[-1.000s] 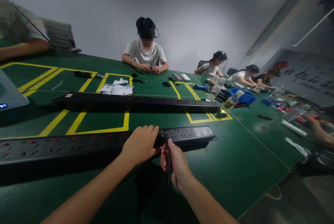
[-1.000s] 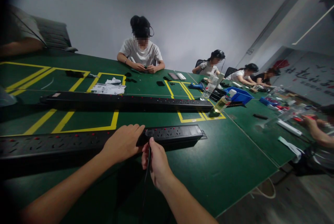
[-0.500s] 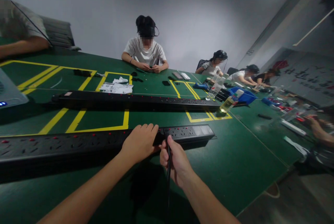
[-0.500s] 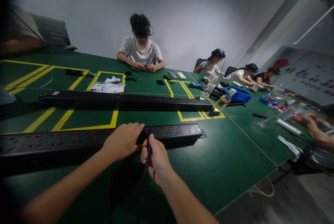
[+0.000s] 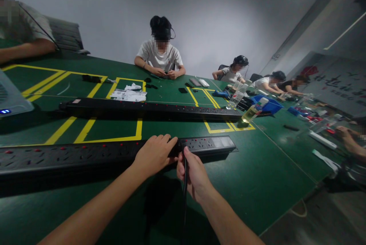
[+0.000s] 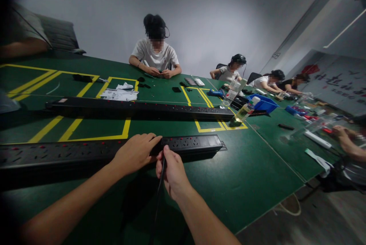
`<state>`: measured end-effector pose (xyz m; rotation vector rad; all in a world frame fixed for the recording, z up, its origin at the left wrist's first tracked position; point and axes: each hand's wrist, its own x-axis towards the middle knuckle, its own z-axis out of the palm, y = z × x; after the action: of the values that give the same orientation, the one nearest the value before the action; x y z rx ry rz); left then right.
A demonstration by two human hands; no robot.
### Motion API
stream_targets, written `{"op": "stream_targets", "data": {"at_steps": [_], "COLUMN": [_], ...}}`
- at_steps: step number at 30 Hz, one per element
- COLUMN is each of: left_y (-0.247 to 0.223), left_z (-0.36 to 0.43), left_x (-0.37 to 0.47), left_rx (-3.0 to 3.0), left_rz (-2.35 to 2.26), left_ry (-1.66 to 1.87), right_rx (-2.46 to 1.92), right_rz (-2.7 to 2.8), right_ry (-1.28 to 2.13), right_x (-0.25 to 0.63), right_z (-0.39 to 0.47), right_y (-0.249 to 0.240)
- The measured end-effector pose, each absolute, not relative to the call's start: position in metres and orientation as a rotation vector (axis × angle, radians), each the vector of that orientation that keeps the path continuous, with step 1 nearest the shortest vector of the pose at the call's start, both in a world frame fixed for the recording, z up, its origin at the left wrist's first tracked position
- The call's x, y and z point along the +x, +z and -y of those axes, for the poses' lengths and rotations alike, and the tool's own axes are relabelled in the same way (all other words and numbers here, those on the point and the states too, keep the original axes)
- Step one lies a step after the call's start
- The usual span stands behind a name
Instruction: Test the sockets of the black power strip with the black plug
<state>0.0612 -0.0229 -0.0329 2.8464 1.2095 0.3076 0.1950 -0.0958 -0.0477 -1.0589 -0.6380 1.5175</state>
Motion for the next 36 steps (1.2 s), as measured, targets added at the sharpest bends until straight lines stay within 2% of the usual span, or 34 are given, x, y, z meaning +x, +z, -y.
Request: {"op": "stream_targets", "data": {"at_steps": [29,36], "left_y": [-0.035,-0.04], "left_z": [0.024,0.024], "left_x": [0.061,0.059], "left_rx": [2.914,2.906], "left_rz": [-1.143,-1.139], "left_ry": [0.354,0.334], "right_rx": [-1.151,-1.032], "right_rz": [0.709,0.78], "right_ry": [1.421,1.387], "right_x": [0.191,0.19], "right_z": [0.104,0.101], "right_y": [-0.047,-0.029]}}
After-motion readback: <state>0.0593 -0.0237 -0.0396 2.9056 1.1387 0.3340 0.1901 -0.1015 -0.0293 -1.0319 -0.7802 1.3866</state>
